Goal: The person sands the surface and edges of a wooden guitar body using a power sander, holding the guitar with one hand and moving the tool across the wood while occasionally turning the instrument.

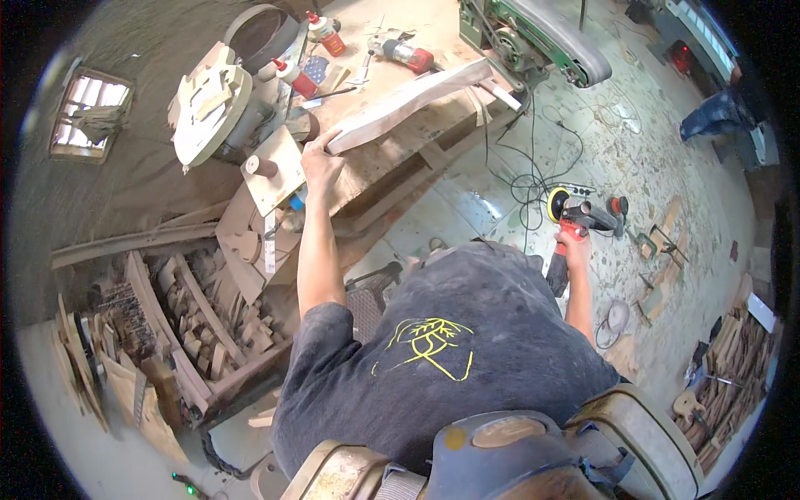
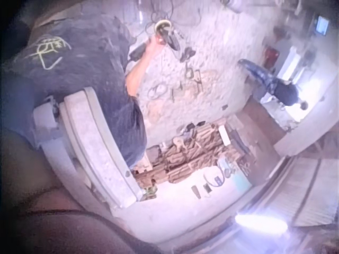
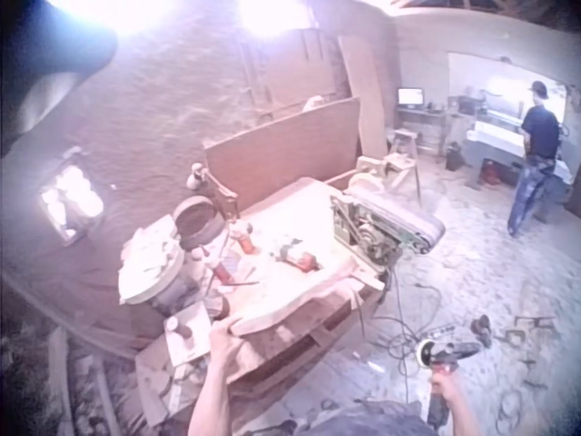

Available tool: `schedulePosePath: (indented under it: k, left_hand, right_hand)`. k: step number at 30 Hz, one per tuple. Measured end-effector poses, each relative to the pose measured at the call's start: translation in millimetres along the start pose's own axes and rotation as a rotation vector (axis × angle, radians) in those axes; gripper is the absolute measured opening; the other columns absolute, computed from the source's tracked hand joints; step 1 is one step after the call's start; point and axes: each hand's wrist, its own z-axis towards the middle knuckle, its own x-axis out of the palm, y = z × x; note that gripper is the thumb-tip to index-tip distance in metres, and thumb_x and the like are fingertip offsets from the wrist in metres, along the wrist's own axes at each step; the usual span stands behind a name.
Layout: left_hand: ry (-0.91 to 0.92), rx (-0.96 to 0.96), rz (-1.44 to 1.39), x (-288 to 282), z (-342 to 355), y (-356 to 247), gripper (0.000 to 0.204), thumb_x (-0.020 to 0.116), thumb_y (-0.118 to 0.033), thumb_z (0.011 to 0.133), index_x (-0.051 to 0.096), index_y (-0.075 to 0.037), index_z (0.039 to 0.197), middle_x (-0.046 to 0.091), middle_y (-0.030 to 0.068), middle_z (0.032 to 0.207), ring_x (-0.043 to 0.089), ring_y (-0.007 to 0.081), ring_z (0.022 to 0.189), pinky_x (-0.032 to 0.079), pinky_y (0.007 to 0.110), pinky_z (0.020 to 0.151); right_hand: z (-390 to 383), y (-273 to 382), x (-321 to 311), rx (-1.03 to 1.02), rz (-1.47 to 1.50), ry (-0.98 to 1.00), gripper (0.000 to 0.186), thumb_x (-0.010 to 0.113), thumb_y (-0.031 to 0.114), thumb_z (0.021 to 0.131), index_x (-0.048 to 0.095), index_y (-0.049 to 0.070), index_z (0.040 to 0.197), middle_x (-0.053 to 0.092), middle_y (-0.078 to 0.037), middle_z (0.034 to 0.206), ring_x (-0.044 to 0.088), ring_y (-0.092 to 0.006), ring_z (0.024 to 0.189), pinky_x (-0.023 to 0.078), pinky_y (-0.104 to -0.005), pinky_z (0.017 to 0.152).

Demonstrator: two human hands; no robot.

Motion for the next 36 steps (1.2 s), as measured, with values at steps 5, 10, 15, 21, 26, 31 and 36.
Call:
schedulePosePath:
  k: [5,10,15,21,26,31,36]
  left_hand:
    - [0.015,-0.04,0.059,-8,6,-9,0.057,0.081,-0.013,0.061,0.078,-0.021,0.117,0.076,0.0092,0.101,0.067,0.0278,0.095,0.054,0.038,0.09]
    - [0.01,-0.101,0.051,-17,23,-11,0.053,0.09,-0.03,0.068,0.077,-0.012,0.117,0.078,0.0142,0.098,0.075,0.0248,0.086,0.057,0.038,0.081]
    - [0.069,-0.203,-0.272,-16,33,-45,0.052,0.088,-0.037,0.074,0.076,-0.005,0.114,0.078,0.0146,0.096,0.076,0.0213,0.086,0.057,0.035,0.08]
    - [-0.181,-0.176,-0.213,11,-8,-96,0.053,0.087,-0.044,0.075,0.077,-0.004,0.108,0.077,0.0158,0.088,0.075,0.0259,0.078,0.057,0.039,0.074]
    - [-0.199,-0.163,-0.108,26,-25,-125,0.055,0.086,-0.043,0.077,0.073,-0.006,0.116,0.076,0.0191,0.089,0.075,0.0314,0.08,0.057,0.042,0.074]
    - [-0.191,-0.195,-0.259,43,-33,-117,0.052,0.084,-0.041,0.08,0.074,-0.002,0.113,0.077,0.0187,0.093,0.076,0.0292,0.084,0.058,0.04,0.077]
    - [0.006,-0.27,-0.333,50,-41,-107,0.047,0.081,-0.035,0.083,0.074,0.0,0.112,0.078,0.0173,0.095,0.076,0.0255,0.088,0.058,0.037,0.081]
  right_hand:
    - [3,5,-15,0.06,-0.024,0.024,0.042,0.08,0.011,0.07,0.069,0.006,0.11,0.07,-0.003,0.096,0.064,-0.0146,0.084,0.051,-0.0314,0.078]
    - [11,-15,-31,0.06,0.024,0.016,0.047,0.08,0.011,0.07,0.066,0.005,0.115,0.069,-0.003,0.097,0.065,-0.0158,0.086,0.052,-0.0328,0.08]
    - [14,-37,-51,0.06,0.077,-0.053,0.042,0.08,0.011,0.067,0.067,0.003,0.107,0.068,-0.004,0.092,0.064,-0.016,0.078,0.053,-0.0321,0.072]
    - [12,-53,-61,0.112,-0.03,-0.096,0.046,0.079,0.012,0.069,0.065,0.005,0.112,0.067,-0.004,0.095,0.062,-0.0171,0.084,0.051,-0.0335,0.079]
    - [-1,-27,-52,0.121,-0.057,-0.031,0.048,0.081,0.017,0.068,0.066,0.005,0.112,0.068,-0.005,0.098,0.063,-0.0178,0.088,0.051,-0.034,0.082]
    - [-15,-2,-37,0.108,-0.089,-0.016,0.049,0.08,0.017,0.067,0.066,0.006,0.112,0.068,-0.004,0.099,0.064,-0.0176,0.086,0.051,-0.0337,0.081]
    - [-21,4,-13,0.111,-0.043,-0.057,0.045,0.079,0.016,0.067,0.067,0.007,0.109,0.068,-0.003,0.094,0.063,-0.0168,0.083,0.051,-0.0332,0.078]
